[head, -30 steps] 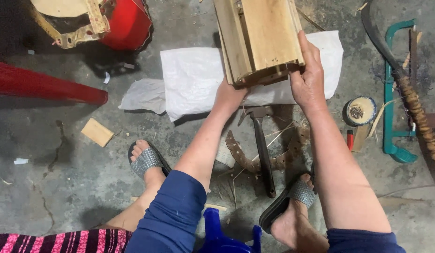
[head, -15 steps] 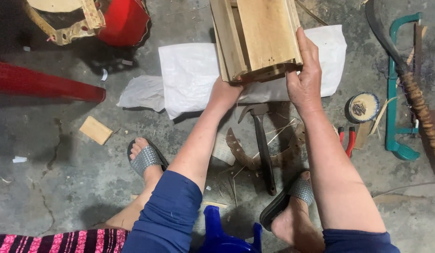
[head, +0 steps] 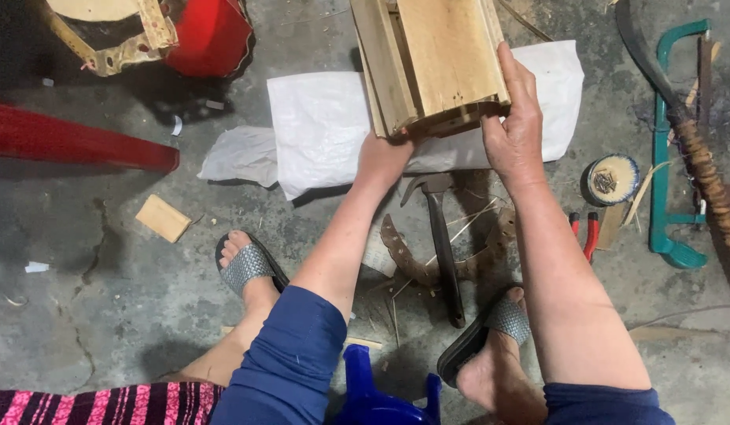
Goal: Fitting and securing wooden slats onto a circular frame using a hammer and nails to assemble a drum-like object.
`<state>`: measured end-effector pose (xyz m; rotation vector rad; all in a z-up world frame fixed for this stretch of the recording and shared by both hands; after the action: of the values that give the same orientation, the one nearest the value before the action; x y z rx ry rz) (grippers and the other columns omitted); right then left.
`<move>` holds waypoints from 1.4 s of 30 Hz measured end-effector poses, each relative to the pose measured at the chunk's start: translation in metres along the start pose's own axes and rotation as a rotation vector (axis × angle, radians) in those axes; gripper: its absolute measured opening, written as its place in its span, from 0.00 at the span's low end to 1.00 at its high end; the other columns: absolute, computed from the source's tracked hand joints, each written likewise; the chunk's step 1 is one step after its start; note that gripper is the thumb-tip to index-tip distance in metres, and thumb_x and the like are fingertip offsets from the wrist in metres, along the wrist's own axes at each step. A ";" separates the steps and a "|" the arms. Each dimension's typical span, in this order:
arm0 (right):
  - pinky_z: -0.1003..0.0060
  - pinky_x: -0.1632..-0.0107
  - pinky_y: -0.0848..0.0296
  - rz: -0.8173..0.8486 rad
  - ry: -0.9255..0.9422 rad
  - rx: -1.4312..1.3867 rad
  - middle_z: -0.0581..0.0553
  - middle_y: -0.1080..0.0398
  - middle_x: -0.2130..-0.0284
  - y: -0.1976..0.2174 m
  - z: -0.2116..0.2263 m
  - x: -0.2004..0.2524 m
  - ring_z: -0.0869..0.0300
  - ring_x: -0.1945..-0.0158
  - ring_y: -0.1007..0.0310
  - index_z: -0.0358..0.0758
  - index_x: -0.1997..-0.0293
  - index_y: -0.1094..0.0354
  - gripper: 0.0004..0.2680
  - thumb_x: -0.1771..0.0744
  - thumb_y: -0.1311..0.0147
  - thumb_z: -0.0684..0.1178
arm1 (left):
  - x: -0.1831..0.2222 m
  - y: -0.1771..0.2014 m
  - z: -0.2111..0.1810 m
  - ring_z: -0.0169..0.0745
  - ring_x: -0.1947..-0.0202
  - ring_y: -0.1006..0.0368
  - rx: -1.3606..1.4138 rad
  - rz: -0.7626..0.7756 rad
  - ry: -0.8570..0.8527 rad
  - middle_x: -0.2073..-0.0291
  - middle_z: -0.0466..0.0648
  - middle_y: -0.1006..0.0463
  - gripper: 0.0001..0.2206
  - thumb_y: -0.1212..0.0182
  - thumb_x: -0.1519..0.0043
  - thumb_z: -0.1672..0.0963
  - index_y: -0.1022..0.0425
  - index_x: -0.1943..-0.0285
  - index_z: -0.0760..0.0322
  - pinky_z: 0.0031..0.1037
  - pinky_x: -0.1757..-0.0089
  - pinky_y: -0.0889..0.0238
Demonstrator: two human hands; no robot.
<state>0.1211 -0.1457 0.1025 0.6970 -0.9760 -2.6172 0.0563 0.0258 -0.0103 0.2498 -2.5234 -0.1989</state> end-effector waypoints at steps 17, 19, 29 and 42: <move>0.45 0.48 0.24 0.495 -0.705 0.456 0.36 0.25 0.53 -0.081 -0.055 0.225 0.41 0.48 0.22 0.40 0.42 0.34 0.21 0.35 0.36 0.61 | 0.011 0.005 -0.012 0.66 0.40 0.27 -0.006 -0.054 0.056 0.48 0.62 0.20 0.23 0.46 0.41 0.54 0.28 0.37 0.72 0.53 0.42 0.34; 0.47 0.49 0.23 0.568 -0.730 0.541 0.40 0.26 0.56 -0.097 -0.068 0.251 0.44 0.49 0.21 0.42 0.43 0.36 0.21 0.36 0.36 0.62 | 0.022 0.013 -0.024 0.65 0.40 0.27 0.014 -0.054 0.059 0.48 0.63 0.21 0.24 0.46 0.41 0.54 0.29 0.37 0.72 0.53 0.42 0.33; 0.44 0.53 0.25 0.216 -0.894 0.306 0.32 0.26 0.58 -0.051 -0.034 0.231 0.37 0.52 0.23 0.40 0.38 0.33 0.17 0.33 0.42 0.51 | 0.017 0.011 -0.014 0.64 0.42 0.26 0.002 -0.022 0.073 0.50 0.61 0.20 0.22 0.48 0.40 0.55 0.28 0.38 0.71 0.52 0.44 0.31; 0.59 0.61 0.35 -0.114 -0.485 -0.049 0.41 0.37 0.78 -0.028 0.047 0.139 0.54 0.70 0.33 0.38 0.66 0.39 0.13 0.28 0.44 0.54 | 0.032 0.026 -0.035 0.65 0.44 0.24 -0.020 -0.028 0.101 0.53 0.61 0.19 0.21 0.49 0.40 0.56 0.28 0.39 0.73 0.53 0.44 0.32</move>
<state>-0.0233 -0.1543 0.0665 0.1001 -1.0101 -2.9704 0.0464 0.0412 0.0406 0.2802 -2.4182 -0.2175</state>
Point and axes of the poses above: each hand's wrist, its own x-axis away from the middle knuckle, its own y-axis out of the back of the hand, z = x × y, the point moved 5 cm from there along -x, towards the middle knuckle
